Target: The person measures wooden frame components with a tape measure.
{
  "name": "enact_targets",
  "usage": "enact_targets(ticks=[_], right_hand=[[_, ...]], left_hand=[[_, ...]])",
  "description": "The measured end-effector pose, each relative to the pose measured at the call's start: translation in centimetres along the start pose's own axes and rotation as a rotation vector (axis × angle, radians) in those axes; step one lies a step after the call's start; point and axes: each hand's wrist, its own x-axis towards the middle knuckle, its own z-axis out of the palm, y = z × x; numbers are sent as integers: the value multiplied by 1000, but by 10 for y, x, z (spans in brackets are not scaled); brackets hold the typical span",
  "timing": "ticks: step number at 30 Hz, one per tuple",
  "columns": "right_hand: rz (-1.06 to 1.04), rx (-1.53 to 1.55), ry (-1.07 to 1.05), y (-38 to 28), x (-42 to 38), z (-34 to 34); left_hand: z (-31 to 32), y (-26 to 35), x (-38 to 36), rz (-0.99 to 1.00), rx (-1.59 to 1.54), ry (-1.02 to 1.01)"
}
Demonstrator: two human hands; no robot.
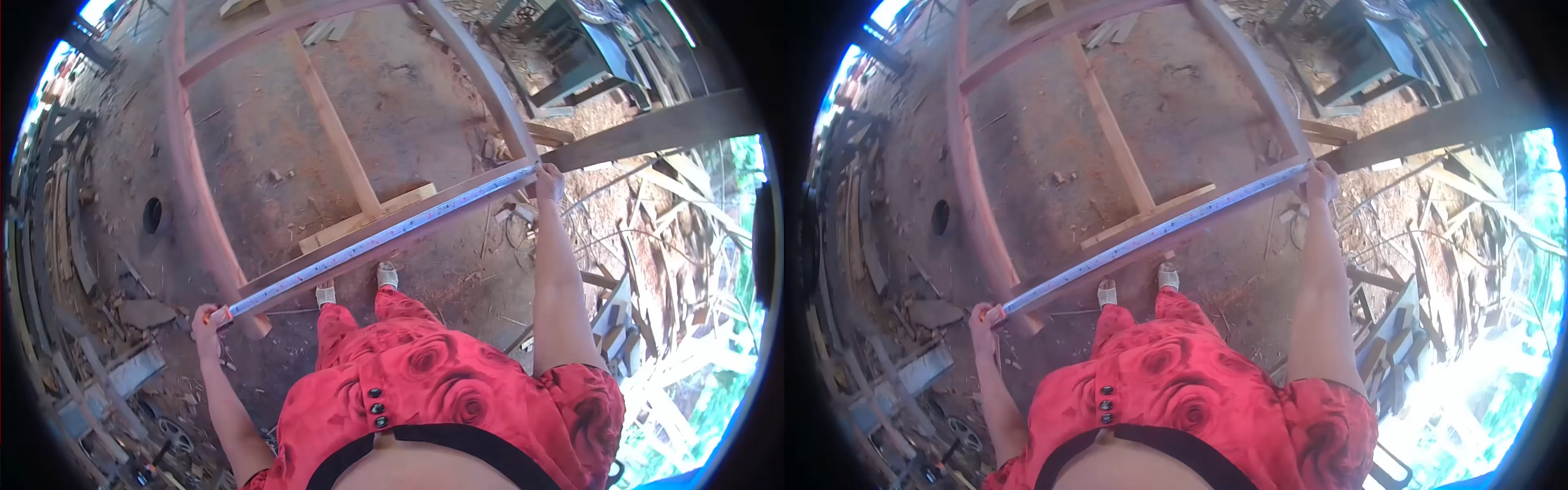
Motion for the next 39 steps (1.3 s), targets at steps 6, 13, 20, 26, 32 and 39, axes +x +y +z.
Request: enact_targets(ticks=[6,13,20,26,32,39], right_hand=[[-149,176,23,67,38,18],[-47,243,44,60,42,43],[-687,-872,-138,64,32,33],[-247,-154,-143,56,30,36],[32,524,-139,84,54,57],[77,549,-192,86,58,60]], left_hand=[[7,7,-9,-40,-36,20],[24,24,-20,-108,-107,56],[24,21,-17,-120,-46,86],[2,2,-9,-57,1,111],[5,11,-11,-108,-64,59],[7,21,-9,-171,46,57]])
